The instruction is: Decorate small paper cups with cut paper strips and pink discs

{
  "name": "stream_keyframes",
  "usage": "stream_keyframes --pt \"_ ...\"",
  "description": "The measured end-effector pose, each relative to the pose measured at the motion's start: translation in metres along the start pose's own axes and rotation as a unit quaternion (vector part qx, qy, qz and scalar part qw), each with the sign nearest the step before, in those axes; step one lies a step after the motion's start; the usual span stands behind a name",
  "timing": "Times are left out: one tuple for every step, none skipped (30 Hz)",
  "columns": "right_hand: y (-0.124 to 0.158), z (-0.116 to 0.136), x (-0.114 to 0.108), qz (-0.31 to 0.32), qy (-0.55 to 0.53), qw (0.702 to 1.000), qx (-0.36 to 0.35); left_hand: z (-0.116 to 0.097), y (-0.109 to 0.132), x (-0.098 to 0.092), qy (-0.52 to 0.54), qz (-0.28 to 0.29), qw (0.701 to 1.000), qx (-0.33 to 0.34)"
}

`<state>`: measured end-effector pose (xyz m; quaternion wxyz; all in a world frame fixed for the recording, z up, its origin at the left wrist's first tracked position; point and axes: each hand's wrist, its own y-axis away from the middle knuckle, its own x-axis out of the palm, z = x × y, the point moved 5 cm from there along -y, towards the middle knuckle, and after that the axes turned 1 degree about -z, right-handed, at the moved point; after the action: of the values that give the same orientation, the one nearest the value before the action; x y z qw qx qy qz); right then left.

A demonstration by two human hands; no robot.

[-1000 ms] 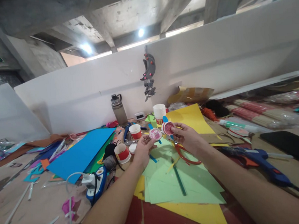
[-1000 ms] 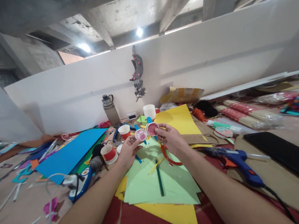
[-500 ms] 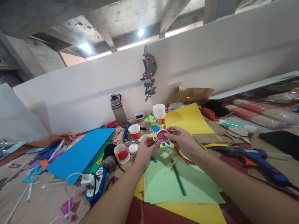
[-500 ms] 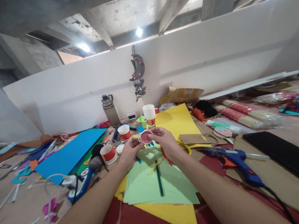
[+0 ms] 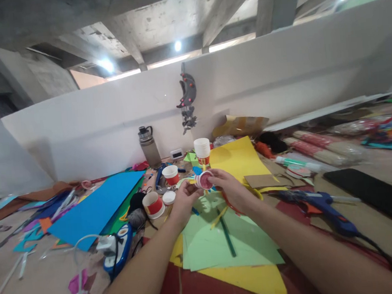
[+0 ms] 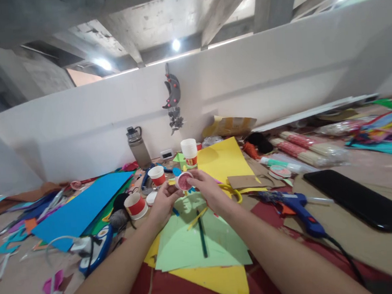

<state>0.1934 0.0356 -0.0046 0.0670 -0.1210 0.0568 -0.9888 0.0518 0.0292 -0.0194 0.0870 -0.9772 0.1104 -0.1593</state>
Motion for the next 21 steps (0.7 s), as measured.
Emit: stream_keyframes --pt "0.001 0.001 0.003 0.022 -0.006 1.0 0.004 0.0 -0.001 0.0 -0.002 0.003 1.0 -0.001" --pt "0.001 0.001 0.005 0.036 -0.012 0.999 0.009 -0.001 -0.001 0.0 0.0 0.001 1.0 0.002" --pt "0.001 0.002 0.006 0.039 -0.015 0.999 0.01 0.0 -0.002 0.0 0.002 0.003 1.0 -0.002" --pt "0.0 0.003 0.006 0.037 -0.017 0.999 0.01 0.0 -0.003 0.0 -0.002 0.006 1.0 -0.007" --pt "0.0 0.003 0.006 0.031 -0.019 0.999 0.009 0.0 -0.004 -0.001 -0.007 0.001 1.0 -0.004" --pt "-0.001 0.004 0.005 0.024 -0.021 0.999 0.006 0.0 -0.004 -0.001 -0.013 0.0 1.0 -0.007" --pt "-0.001 0.005 0.005 0.018 -0.025 1.0 0.003 0.001 -0.005 -0.001 -0.021 -0.003 1.0 -0.01" --pt "-0.002 0.005 0.004 0.012 -0.029 1.0 -0.001 0.001 -0.005 -0.002 -0.027 -0.007 1.0 -0.013" --pt "-0.002 0.006 0.003 0.007 -0.033 0.999 -0.004 0.002 -0.005 -0.002 -0.033 -0.01 0.999 -0.017" --pt "-0.002 0.006 0.002 0.001 -0.036 0.999 -0.006 0.003 -0.006 -0.003 -0.035 -0.012 0.999 -0.02" --pt "-0.003 0.006 0.001 -0.006 -0.038 0.999 -0.008 0.004 -0.006 -0.004 -0.037 -0.013 0.999 -0.023" --pt "-0.003 0.006 0.0 -0.012 -0.039 0.999 -0.008 0.005 -0.007 -0.005 -0.037 -0.015 0.999 -0.026" --pt "-0.004 0.006 0.0 -0.017 -0.041 0.999 -0.008 0.005 -0.007 -0.006 -0.038 -0.019 0.999 -0.027" --pt "-0.004 0.005 -0.001 -0.022 -0.042 0.999 -0.008 0.005 -0.007 -0.006 -0.039 -0.021 0.999 -0.028" --pt "-0.005 0.005 -0.002 -0.026 -0.045 0.999 -0.008 0.005 -0.007 -0.006 -0.039 -0.021 0.999 -0.028" --pt "-0.005 0.004 -0.002 -0.03 -0.048 0.998 -0.007 0.004 -0.006 -0.006 -0.035 -0.021 0.999 -0.027" --pt "-0.005 0.003 -0.002 -0.034 -0.051 0.998 -0.007 0.002 -0.005 -0.003 -0.028 -0.016 0.999 -0.026" --pt "-0.004 0.002 -0.002 -0.038 -0.055 0.998 -0.008 -0.001 -0.002 -0.001 -0.013 -0.009 1.0 -0.022" --pt "-0.004 0.001 -0.002 -0.041 -0.058 0.997 -0.008 -0.003 0.0 0.002 0.004 -0.005 1.0 -0.022" --pt "-0.003 -0.001 -0.002 -0.044 -0.061 0.997 -0.009 -0.003 0.003 0.005 0.019 -0.003 0.999 -0.03" --pt "-0.002 -0.003 -0.001 -0.044 -0.065 0.997 -0.009 -0.003 0.005 0.008 0.029 -0.002 0.999 -0.041"
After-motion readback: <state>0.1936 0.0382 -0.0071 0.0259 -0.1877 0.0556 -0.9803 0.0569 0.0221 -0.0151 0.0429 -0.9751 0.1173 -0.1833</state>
